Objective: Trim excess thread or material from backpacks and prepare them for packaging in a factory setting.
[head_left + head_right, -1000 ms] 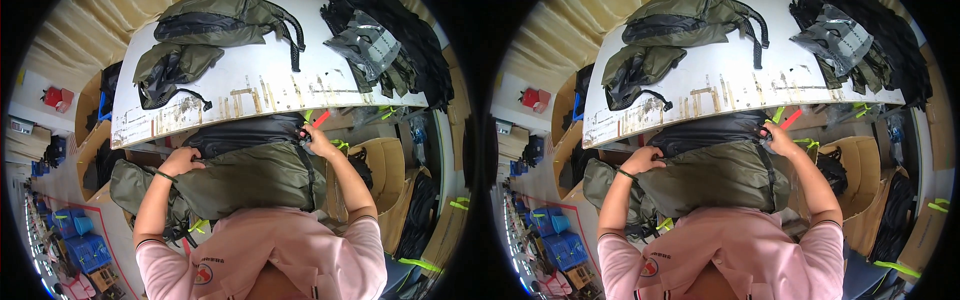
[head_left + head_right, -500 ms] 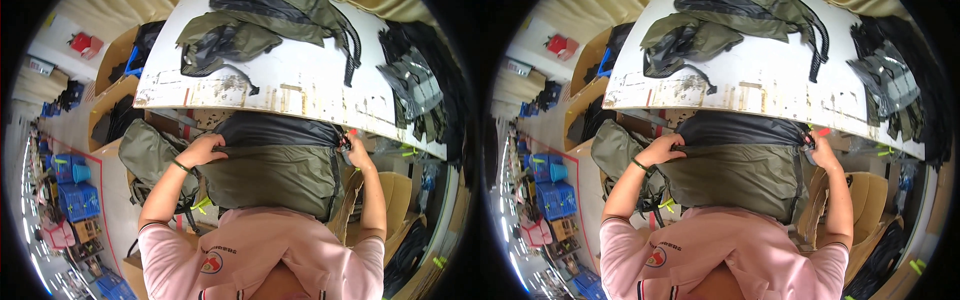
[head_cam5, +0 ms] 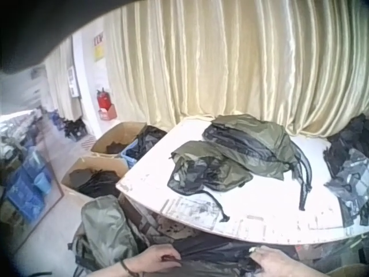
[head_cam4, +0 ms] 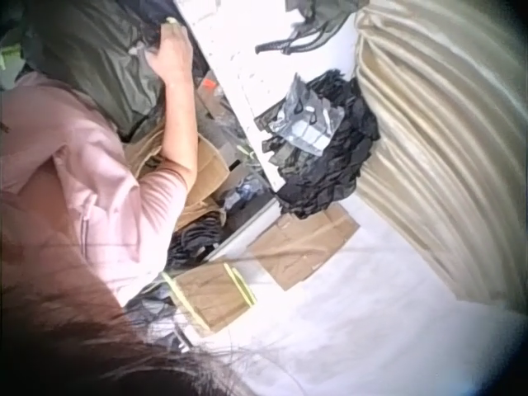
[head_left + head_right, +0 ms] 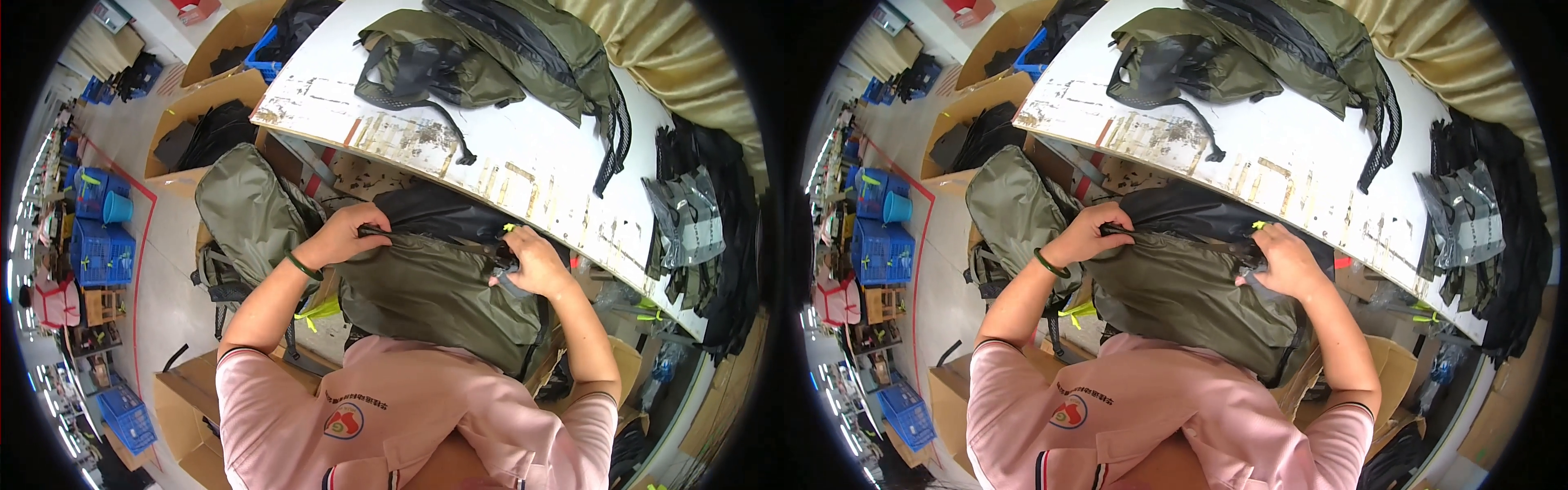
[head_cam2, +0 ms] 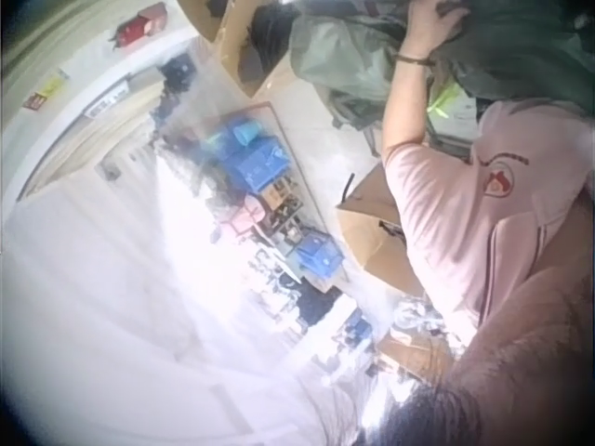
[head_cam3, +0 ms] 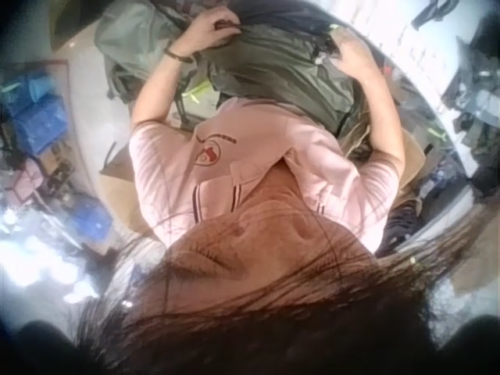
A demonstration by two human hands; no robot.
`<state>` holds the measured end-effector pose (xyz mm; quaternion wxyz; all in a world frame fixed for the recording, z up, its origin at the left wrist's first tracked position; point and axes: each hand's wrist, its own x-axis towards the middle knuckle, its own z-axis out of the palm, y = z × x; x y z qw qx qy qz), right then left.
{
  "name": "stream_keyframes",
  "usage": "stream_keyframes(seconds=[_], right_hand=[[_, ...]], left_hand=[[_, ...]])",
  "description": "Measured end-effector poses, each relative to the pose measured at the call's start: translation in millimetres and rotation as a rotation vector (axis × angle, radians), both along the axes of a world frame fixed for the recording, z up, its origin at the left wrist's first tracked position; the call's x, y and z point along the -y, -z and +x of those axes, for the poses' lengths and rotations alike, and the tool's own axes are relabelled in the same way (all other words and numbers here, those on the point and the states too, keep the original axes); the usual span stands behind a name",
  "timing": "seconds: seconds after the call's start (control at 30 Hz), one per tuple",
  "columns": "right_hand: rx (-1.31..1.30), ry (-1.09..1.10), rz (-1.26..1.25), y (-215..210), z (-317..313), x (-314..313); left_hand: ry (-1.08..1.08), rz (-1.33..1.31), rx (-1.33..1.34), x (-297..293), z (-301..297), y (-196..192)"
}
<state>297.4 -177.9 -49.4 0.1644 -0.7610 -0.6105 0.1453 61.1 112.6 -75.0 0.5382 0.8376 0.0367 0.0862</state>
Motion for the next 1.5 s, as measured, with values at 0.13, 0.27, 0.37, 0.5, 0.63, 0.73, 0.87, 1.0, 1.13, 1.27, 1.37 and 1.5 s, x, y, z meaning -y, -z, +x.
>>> stream_keyframes(seconds=[0.13,0.27,0.37,0.5,0.63,0.73,0.87,1.0,1.13,1.27,1.37,1.5], right_hand=[[0.021,-0.085,-0.049,-0.9,0.5,-21.6],[-0.016,-0.124,-0.135,-8.8,-4.5,-36.8],[-0.054,-0.127,-0.184,-8.9,-10.5,-43.9],[-0.088,-0.129,-0.125,-4.4,-16.3,-48.1],[-0.1,-0.132,-0.039,6.5,-17.2,-45.9],[-0.087,-0.109,-0.058,8.9,-18.0,-44.9],[-0.088,-0.111,-0.079,12.1,-17.3,-42.2],[-0.064,-0.114,-0.056,16.8,-15.5,-39.0],[-0.065,-0.122,-0.044,14.2,-17.6,-42.0],[-0.125,-0.125,-0.021,3.9,-25.2,-50.4],[-0.139,-0.122,-0.018,2.5,-26.7,-52.3],[-0.11,-0.117,0.018,8.6,-26.7,-49.8]], left_hand=[[-0.007,0.068,0.101,1.0,-8.2,1.9],[-0.016,0.076,0.14,1.9,-13.3,0.2],[-0.027,0.085,0.143,1.8,-16.1,3.2],[-0.024,0.075,0.159,0.7,-16.4,3.7],[-0.031,0.074,0.155,0.0,-17.9,3.8],[-0.031,0.032,0.166,0.3,-19.1,1.7],[-0.034,0.033,0.161,-0.1,-20.3,2.6],[-0.036,0.042,0.18,0.2,-20.5,2.5],[-0.037,0.066,0.172,0.2,-21.1,-1.3],[-0.035,0.058,0.164,1.5,-22.2,-2.7],[-0.038,0.051,0.17,1.7,-22.6,-3.2],[-0.037,0.039,0.18,1.5,-21.6,-3.4]])
